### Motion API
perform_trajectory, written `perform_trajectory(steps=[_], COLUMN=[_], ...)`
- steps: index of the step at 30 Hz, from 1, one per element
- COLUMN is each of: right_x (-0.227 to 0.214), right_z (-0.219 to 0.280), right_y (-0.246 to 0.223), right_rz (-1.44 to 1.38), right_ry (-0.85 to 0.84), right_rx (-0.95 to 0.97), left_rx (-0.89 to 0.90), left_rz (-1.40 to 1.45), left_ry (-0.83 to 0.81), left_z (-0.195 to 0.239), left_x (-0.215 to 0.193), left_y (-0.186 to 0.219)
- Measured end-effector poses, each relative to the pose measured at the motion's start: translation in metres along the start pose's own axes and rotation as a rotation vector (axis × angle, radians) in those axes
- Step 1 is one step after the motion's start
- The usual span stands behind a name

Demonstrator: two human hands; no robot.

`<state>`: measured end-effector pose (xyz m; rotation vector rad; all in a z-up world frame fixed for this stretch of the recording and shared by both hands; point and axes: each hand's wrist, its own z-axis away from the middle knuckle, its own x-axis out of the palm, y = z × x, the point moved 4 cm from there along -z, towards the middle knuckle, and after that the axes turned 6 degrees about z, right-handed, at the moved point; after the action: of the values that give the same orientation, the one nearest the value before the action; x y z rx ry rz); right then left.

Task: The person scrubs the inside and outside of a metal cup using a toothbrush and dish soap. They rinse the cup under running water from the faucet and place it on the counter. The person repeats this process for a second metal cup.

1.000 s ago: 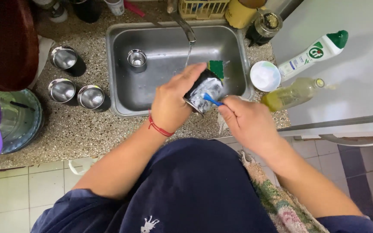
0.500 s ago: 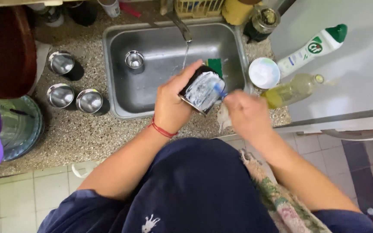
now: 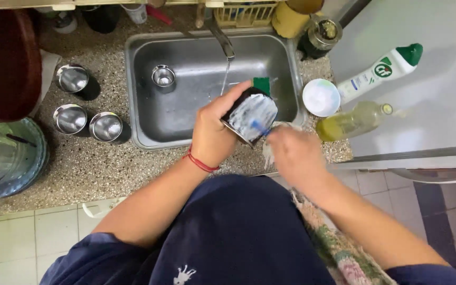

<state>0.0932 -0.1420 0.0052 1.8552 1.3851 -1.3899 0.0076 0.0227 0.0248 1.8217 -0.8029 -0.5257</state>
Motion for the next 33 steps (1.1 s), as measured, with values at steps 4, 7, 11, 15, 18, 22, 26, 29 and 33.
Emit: perform_trajectory(steps=[4, 7, 11, 15, 18, 22, 26, 29, 33], right_x=[-0.01, -0.009, -0.013, -0.026, -0.016, -0.019, -0.019, -0.029, -0.037], right_z=[-0.008, -0.003, 0.0, -0.011, 0.001, 0.002, 0.006, -0.006, -0.011], right_y=[0.019, 0.026, 0.019, 0.03, 0.03, 0.04, 0.039, 0.045, 0.05], right_rz=[-0.155, -0.234, -0.092, -0.262, -0.128, -0.101, -0.097, -0.1, -0.168], right_ry=[-0.011, -0.045, -0.053, -0.069, -0.142, -0.068, -0.071, -0.08, -0.028], right_rx=[0.092, 0.15, 0.038, 0.17, 0.19, 0.186, 0.138, 0.226, 0.253], left_rx=[-0.013, -0.017, -0.002, 0.008, 0.097, 0.117, 0.128, 0.128, 0.101], left_rz=[0.029, -0.029, -0.059, -0.083, -0.135, -0.151, -0.112, -0.087, -0.074], left_ry=[0.01, -0.005, -0.006, -0.013, -0.034, -0.061, -0.03, -0.027, -0.023], left_z=[-0.006, -0.006, -0.008, -0.014, -0.017, -0.015, -0.015, -0.016, -0.015], left_x=[0.003, 0.005, 0.008, 0.006, 0.007, 0.01, 0.011, 0.009, 0.007], left_y=[-0.003, -0.006, -0.006, -0.005, 0.003, -0.003, -0.007, 0.0, 0.003])
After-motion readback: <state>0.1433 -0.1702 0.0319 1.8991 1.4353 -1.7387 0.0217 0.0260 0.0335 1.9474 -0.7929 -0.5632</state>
